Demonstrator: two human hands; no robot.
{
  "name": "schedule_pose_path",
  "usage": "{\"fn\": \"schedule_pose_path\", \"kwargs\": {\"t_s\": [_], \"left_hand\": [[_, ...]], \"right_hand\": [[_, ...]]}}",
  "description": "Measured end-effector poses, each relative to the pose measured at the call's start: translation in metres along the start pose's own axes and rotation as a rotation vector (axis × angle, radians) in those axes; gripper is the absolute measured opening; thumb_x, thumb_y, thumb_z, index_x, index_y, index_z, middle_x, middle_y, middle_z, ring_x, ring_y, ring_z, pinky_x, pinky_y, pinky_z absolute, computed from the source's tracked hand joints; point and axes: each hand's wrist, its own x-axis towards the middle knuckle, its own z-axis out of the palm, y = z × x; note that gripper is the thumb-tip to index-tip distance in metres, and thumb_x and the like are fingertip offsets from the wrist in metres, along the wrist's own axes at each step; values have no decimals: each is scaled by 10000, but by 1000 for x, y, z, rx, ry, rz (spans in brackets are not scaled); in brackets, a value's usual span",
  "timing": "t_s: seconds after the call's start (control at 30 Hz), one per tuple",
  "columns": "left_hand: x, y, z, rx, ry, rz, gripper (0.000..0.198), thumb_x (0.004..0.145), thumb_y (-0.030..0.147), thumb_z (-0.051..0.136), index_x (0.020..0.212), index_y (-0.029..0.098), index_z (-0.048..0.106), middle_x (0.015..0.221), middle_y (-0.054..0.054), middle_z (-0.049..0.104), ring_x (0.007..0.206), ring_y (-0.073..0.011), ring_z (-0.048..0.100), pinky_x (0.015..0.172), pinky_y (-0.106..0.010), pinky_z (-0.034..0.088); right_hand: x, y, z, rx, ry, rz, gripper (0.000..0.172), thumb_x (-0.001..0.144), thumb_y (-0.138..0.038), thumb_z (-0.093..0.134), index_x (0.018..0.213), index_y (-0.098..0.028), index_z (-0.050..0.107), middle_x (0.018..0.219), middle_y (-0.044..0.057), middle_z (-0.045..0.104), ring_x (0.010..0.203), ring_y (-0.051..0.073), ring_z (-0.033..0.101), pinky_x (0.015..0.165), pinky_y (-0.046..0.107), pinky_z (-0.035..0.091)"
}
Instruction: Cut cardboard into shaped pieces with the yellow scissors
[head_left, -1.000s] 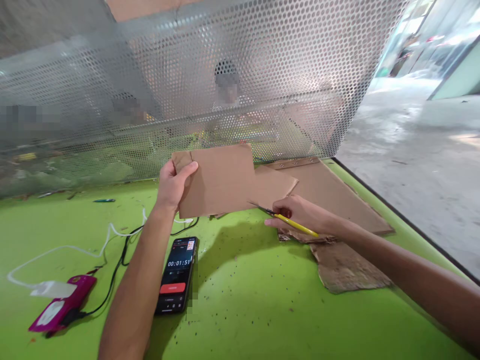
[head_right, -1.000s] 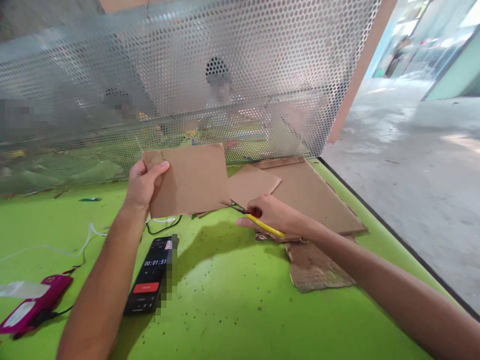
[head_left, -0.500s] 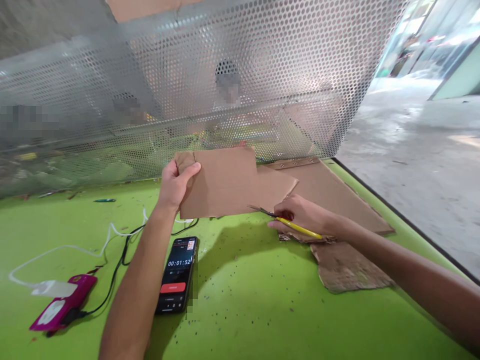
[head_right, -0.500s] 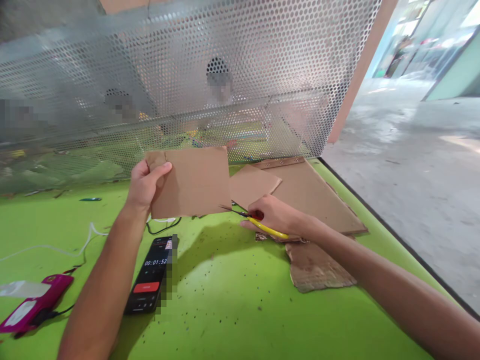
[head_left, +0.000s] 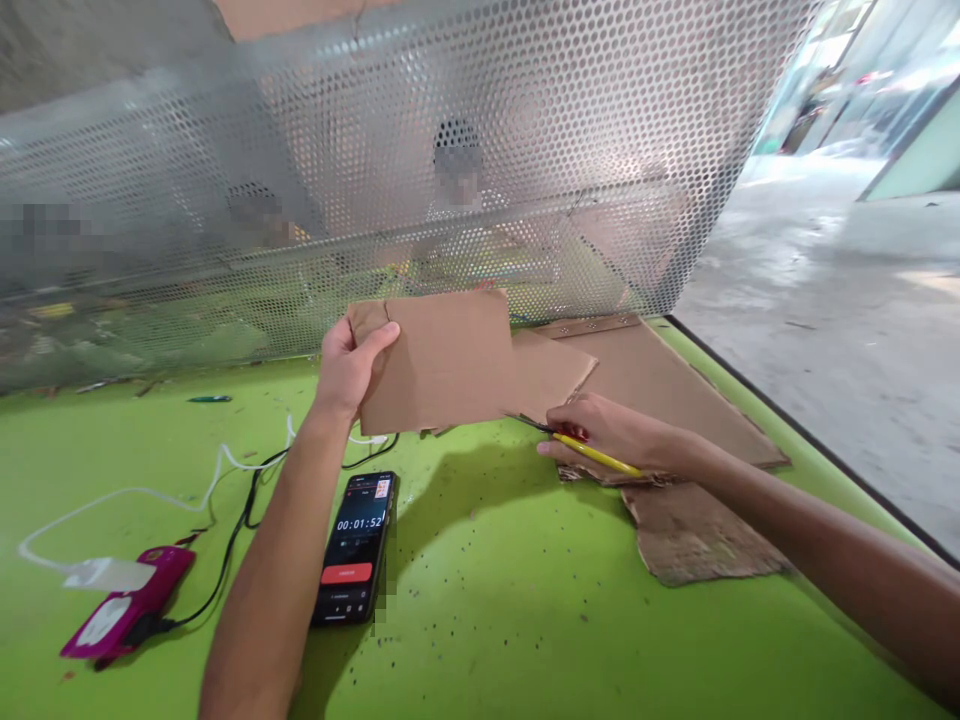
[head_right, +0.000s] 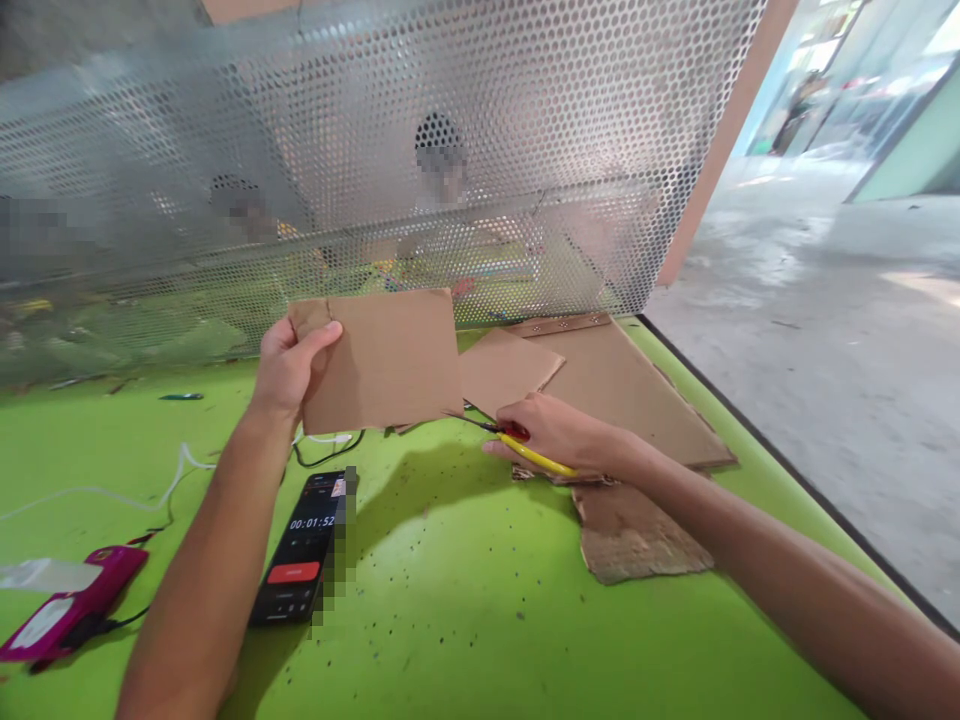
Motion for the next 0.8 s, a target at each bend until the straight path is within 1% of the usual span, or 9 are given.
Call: {"fn": "schedule_pose_path", "kwargs": {"t_s": [0.2, 0.4, 0.57, 0.8], "left_hand": [[0, 1, 0, 8, -1, 4, 313, 584, 352, 839, 816, 220, 677, 814, -3, 717, 696, -181, 646, 629, -308, 545], [-1, 0, 0, 12, -11, -5, 328, 599, 350, 834, 851, 212, 676, 825, 3, 707, 694, -168, 640, 643, -299, 538], [-1, 1, 1, 35, -1, -7, 340, 599, 373, 827, 856, 218, 668, 828, -6, 709, 703, -188, 644, 641, -318, 543], [0, 0, 1, 52, -5, 2, 345, 596, 395, 826, 855, 229, 669, 830, -9, 715, 712, -195, 651, 641, -324, 557]], "right_hand": [[0, 1, 0, 17, 36, -9, 453, 982, -532, 507, 699, -178, 522, 628, -3, 553, 572, 118, 455, 544, 258, 279], [1, 5, 2, 8, 44, -19, 476, 989, -557, 486, 702, -179, 517, 626, -9, 536, 577, 118, 446, 544, 260, 268], [0, 2, 2, 8, 42, -12, 477, 986, -553, 487, 699, -174, 534, 622, -4, 541, 577, 122, 444, 546, 265, 264], [0, 2, 2, 19, 57, -5, 503, 971, -587, 487, 687, -174, 535, 616, -3, 533, 572, 122, 428, 546, 267, 257]]}}
